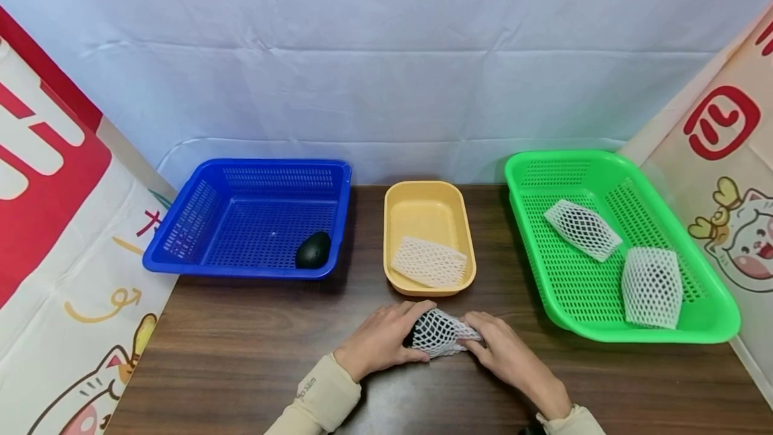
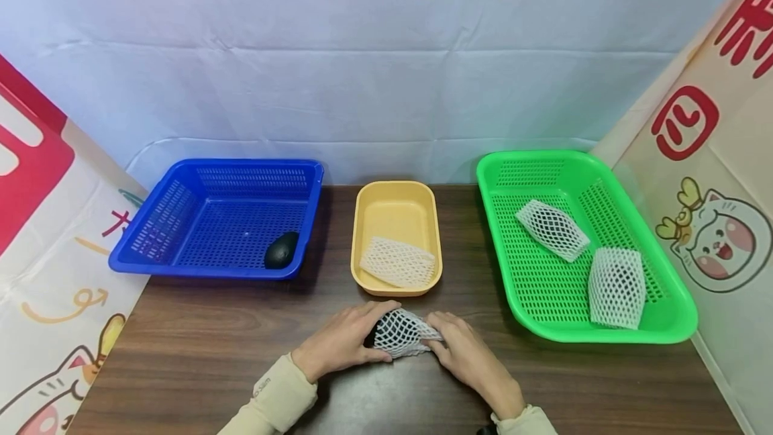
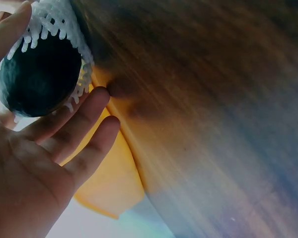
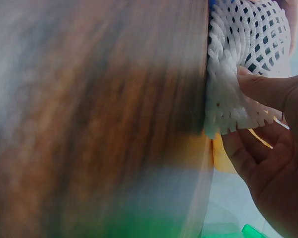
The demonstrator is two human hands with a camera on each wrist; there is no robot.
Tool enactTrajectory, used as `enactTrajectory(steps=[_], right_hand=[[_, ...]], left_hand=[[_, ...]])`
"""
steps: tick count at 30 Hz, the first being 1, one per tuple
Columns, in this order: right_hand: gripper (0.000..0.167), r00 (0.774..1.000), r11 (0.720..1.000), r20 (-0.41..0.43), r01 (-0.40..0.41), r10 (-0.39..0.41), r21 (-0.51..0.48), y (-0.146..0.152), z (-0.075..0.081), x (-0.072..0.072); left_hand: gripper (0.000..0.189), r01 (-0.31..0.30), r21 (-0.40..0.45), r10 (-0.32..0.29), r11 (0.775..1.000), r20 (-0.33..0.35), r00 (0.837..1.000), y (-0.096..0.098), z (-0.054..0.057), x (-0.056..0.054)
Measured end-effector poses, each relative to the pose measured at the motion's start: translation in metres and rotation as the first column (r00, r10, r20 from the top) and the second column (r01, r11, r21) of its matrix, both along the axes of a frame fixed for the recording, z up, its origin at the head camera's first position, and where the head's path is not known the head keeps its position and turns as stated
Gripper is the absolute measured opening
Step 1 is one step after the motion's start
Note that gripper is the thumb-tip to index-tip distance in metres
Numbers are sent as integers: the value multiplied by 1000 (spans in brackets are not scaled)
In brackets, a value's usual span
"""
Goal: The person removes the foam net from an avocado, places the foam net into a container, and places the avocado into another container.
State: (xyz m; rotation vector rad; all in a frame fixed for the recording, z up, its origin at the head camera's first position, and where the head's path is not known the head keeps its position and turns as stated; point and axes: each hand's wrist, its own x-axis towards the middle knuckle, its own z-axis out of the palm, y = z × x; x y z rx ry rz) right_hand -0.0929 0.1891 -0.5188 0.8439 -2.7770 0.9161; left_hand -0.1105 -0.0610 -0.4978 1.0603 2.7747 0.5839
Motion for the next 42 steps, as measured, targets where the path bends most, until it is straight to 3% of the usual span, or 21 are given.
enactTrajectory(steps=[7,13,20,24,29,34,37,42], right_hand=[[31,995,998,99,-16,23,-66,2,4,-1],[32,995,998,97,22,-15,-67,4,5,-2],[31,990,996,135,59,-50,-63,7,5,-4],[31,986,996,153,69,-60,-54,9,4,-5],[28,984,997,172,59,-52,-40,8,6,-3],[27,987,997,154,55,-46,-57,9,7,-2],[27,987,993,149,67,-52,-94,11,11,-2],[27,987,982,128,120,-101,-149,18,23,-2]], left_hand=[[84,5,44,-6,999,20,1000,-2,-1,0],[72,-31,128,23,991,62,998,-8,1,-3],[47,-30,152,37,988,-42,998,-10,4,-6],[43,-24,162,30,986,-37,999,-10,5,-5],[53,-15,93,12,996,33,999,-7,6,-3],[70,9,41,-11,999,52,999,-5,2,-3],[76,0,76,-5,997,66,998,-8,2,-3],[79,-44,167,33,985,66,997,-19,14,-4]])
